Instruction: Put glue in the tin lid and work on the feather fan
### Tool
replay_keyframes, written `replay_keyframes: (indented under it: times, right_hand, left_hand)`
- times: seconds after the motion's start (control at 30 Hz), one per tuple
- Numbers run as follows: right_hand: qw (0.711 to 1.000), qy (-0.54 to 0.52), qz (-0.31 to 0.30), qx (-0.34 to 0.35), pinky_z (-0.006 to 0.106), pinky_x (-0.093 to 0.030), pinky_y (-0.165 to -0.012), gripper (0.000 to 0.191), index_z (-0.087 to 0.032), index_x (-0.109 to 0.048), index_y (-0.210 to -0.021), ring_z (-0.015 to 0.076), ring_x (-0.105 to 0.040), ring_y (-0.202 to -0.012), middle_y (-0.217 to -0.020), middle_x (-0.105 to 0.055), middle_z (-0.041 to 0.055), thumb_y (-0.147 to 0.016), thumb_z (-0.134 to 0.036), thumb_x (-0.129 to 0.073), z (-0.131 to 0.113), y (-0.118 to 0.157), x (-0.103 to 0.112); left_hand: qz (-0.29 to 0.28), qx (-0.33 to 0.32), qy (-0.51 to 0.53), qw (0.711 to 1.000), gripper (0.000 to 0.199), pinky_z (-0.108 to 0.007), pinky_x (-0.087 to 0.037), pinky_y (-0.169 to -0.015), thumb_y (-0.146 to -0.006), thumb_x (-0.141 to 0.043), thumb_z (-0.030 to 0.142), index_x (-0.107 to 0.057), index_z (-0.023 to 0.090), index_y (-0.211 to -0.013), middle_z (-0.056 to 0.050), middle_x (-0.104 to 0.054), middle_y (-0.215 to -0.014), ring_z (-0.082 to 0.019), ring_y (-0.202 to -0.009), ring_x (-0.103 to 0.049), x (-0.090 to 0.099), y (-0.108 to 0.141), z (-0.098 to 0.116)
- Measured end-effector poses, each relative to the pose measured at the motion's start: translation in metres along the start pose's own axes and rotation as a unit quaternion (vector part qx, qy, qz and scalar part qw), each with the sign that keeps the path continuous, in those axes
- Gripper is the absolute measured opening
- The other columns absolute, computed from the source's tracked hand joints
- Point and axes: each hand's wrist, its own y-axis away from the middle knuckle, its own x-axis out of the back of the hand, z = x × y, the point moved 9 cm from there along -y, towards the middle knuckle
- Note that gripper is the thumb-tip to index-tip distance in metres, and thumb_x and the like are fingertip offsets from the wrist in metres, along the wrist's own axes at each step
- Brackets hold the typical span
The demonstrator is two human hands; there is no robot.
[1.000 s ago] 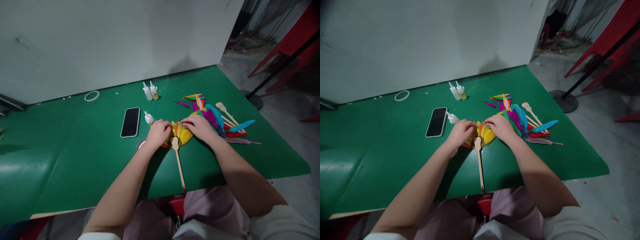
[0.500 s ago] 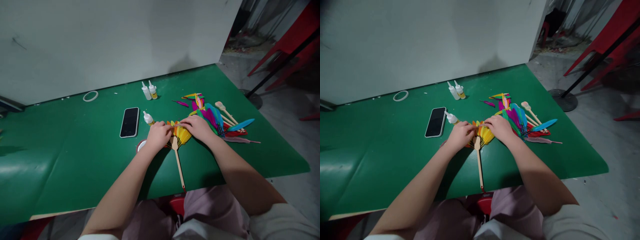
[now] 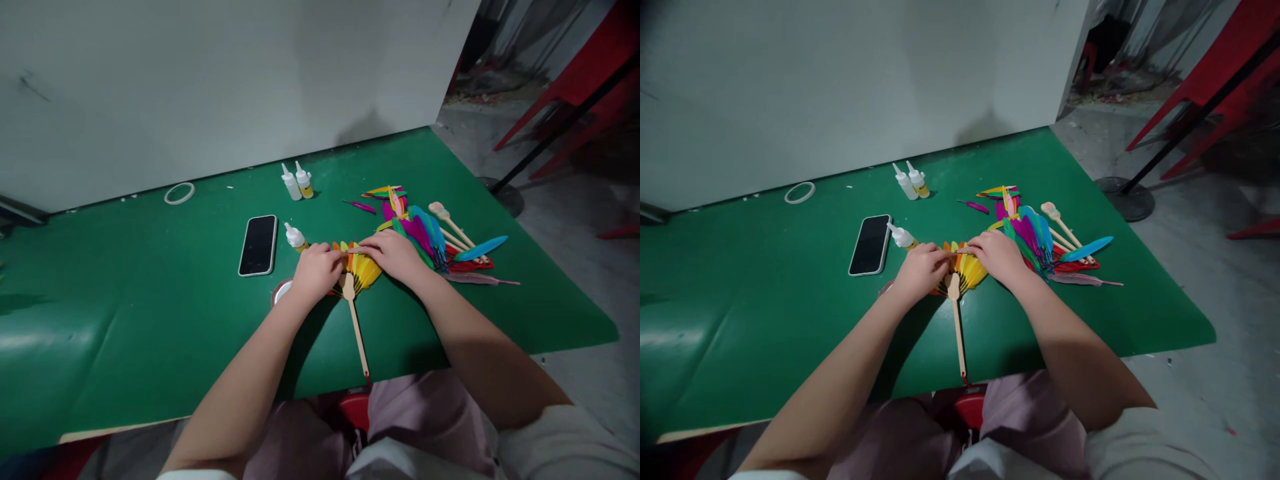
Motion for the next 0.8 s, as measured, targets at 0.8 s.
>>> replay_keyframes:
  times: [0.8]
  right_hand:
    - [0.988,-0.077,0.134,-0.009,0.034,-0.046,-0.078,0.022,-0.017,-0.070,-0.094,0.0207,-0.060,-0.085,-0.089,-0.070,0.0071,-0.083,-0.030,-0.056,0.012,0.001,0.022]
  left_hand:
    - [-0.003,0.032,0.128,0.991,0.031,-0.030,-0.042,-0.073,-0.079,-0.042,0.019,-0.069,0.020,-0.094,-0.004,-0.058,-0.077,-0.018,-0.079,-0.054,0.004,-0.003,-0.012]
